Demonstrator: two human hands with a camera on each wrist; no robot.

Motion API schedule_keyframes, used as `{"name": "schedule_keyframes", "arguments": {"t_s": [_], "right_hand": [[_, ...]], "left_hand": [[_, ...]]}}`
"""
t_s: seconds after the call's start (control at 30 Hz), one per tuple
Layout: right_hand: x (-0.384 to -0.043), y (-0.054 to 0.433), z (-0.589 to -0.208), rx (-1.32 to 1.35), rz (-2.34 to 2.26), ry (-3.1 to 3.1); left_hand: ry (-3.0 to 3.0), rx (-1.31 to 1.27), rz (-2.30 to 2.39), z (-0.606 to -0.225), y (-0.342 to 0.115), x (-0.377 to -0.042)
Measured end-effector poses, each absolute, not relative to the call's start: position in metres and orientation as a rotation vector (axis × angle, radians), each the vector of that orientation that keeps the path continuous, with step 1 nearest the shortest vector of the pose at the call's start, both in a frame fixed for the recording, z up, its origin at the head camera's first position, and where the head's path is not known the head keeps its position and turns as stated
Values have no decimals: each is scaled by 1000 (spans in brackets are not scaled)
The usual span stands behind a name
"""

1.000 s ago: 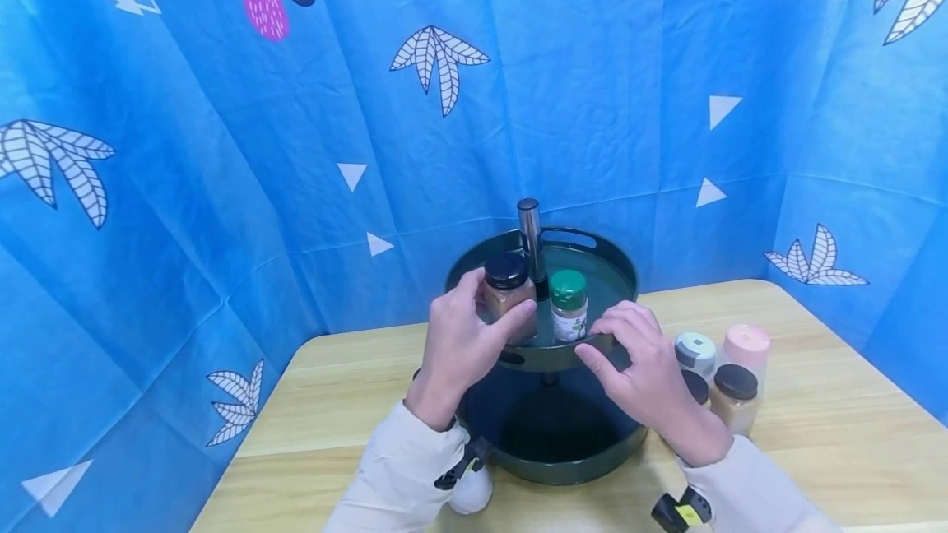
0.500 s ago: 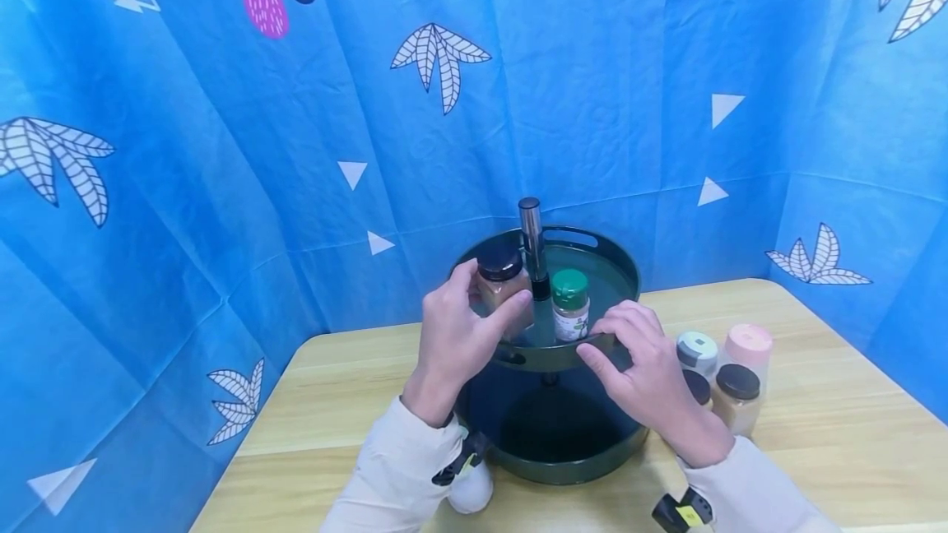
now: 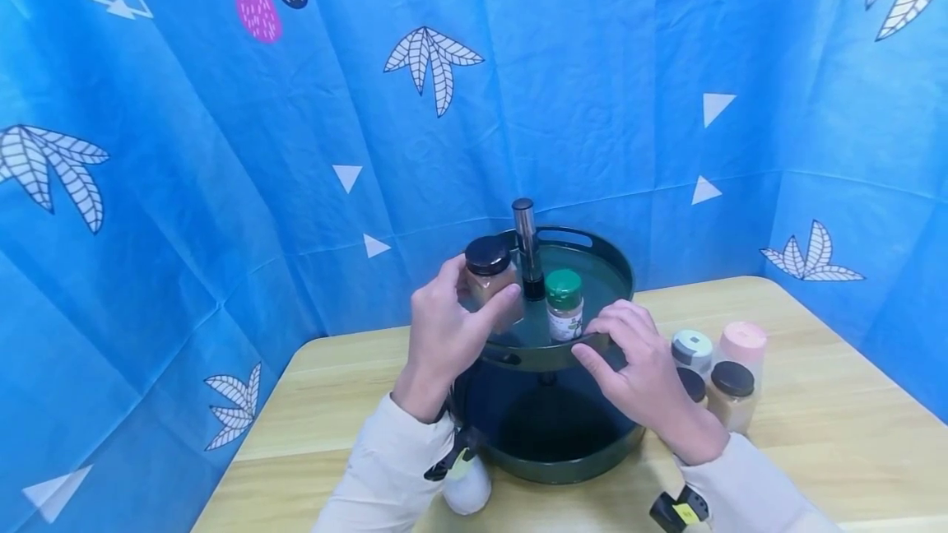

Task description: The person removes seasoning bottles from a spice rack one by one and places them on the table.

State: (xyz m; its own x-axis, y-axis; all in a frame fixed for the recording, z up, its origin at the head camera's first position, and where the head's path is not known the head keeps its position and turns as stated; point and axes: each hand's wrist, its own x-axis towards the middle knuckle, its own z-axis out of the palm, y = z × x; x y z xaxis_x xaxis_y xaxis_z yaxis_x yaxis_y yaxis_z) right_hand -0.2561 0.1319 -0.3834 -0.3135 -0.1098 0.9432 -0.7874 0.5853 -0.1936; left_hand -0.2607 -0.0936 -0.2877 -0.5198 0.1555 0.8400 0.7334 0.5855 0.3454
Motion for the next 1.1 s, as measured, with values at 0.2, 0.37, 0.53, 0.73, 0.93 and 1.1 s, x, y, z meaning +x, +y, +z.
{"name": "schedule_keyframes", "arguments": {"t_s": [0.2, 0.37, 0.53, 0.73, 0.93, 1.1], "right_hand": [[-257, 132, -384, 734, 813, -1774], [-257, 132, -384, 734, 816, -1773], [-257, 131, -384, 736, 813, -1775], [-256, 131, -383, 749, 806, -1767], [-255, 131, -382, 748, 813, -1772], [-254, 131, -382, 742, 816, -1785]], "left_hand": [[-2001, -698, -914, -287, -97, -260], [-2005, -676, -927, -286, -101, -259], [-2011, -654, -925, -285, -104, -258], [-2009, -645, -917, -285, -108, -256], [-2003, -632, -899, -284, -112, -255], [-1989, -614, -889, -284, -118, -253]]}}
